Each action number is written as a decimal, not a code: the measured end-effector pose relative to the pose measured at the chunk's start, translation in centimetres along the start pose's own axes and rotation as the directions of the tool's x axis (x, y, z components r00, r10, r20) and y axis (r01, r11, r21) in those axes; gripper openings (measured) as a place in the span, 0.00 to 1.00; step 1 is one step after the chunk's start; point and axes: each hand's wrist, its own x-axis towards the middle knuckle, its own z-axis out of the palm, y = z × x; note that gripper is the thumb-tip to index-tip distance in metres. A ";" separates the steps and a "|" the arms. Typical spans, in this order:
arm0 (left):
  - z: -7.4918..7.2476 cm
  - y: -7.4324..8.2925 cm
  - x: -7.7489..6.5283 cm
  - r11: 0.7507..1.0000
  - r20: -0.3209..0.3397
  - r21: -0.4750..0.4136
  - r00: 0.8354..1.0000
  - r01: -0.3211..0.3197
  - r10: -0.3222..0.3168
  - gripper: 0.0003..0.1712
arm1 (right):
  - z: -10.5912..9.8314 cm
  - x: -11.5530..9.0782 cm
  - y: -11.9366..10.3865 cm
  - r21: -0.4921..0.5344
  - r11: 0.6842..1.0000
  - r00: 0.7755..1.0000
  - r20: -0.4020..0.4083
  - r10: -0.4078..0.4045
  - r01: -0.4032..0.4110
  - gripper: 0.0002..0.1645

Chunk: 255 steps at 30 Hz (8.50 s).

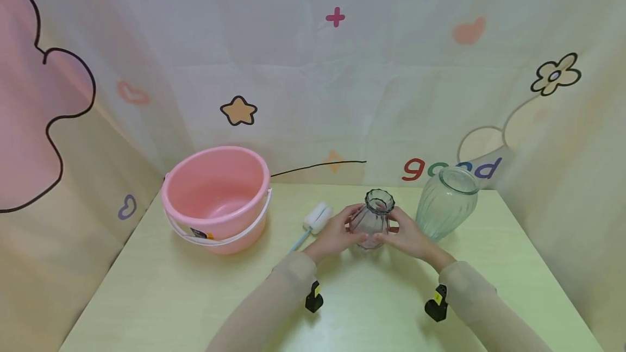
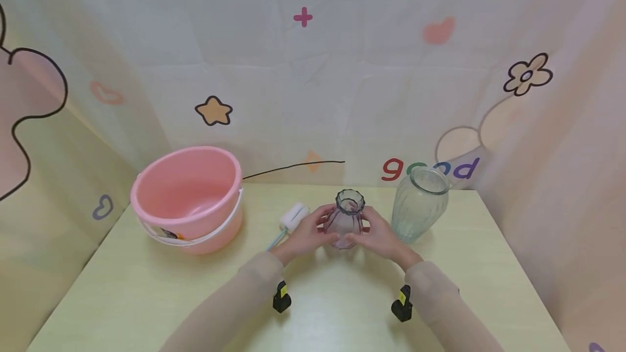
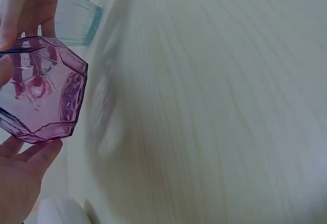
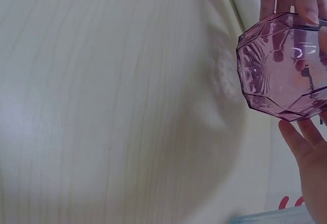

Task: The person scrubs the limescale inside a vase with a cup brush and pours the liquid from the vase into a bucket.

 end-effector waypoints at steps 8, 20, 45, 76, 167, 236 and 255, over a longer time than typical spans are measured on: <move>0.6 -0.2 0.7 0.997 -0.012 0.068 1.000 0.029 -0.028 0.39 | -0.6 0.1 1.4 -0.024 0.999 1.000 -0.007 0.029 -0.029 0.41; 1.1 -0.5 1.6 0.993 -0.022 0.113 0.999 0.040 -0.038 0.40 | -1.2 -0.1 -2.3 -0.050 0.998 1.000 0.003 0.028 -0.028 0.37; 2.6 -0.8 2.0 0.981 -0.022 0.187 0.999 0.042 -0.038 0.40 | -1.5 -1.4 -1.5 -0.053 0.998 0.999 -0.012 0.046 -0.047 0.34; 0.7 4.3 2.3 0.942 -0.007 0.324 0.995 -0.089 0.097 0.48 | -4.6 -4.6 -5.6 -0.154 0.983 0.960 -0.245 -0.136 0.100 0.38; 12.8 6.1 4.8 0.969 -0.056 0.233 0.996 0.076 -0.065 0.56 | -10.1 -7.4 4.2 0.014 0.982 0.930 -0.319 0.184 -0.189 0.57; 5.3 11.2 -2.3 0.999 -0.045 0.025 0.998 -0.041 0.042 0.54 | -6.5 -9.7 -7.3 -0.096 0.995 0.984 -0.178 -0.034 0.017 0.57; -1.0 7.1 -7.3 0.999 -0.094 -0.023 0.995 0.028 -0.030 0.54 | 0.9 -5.0 -7.3 0.023 0.999 0.998 -0.054 -0.041 0.042 0.57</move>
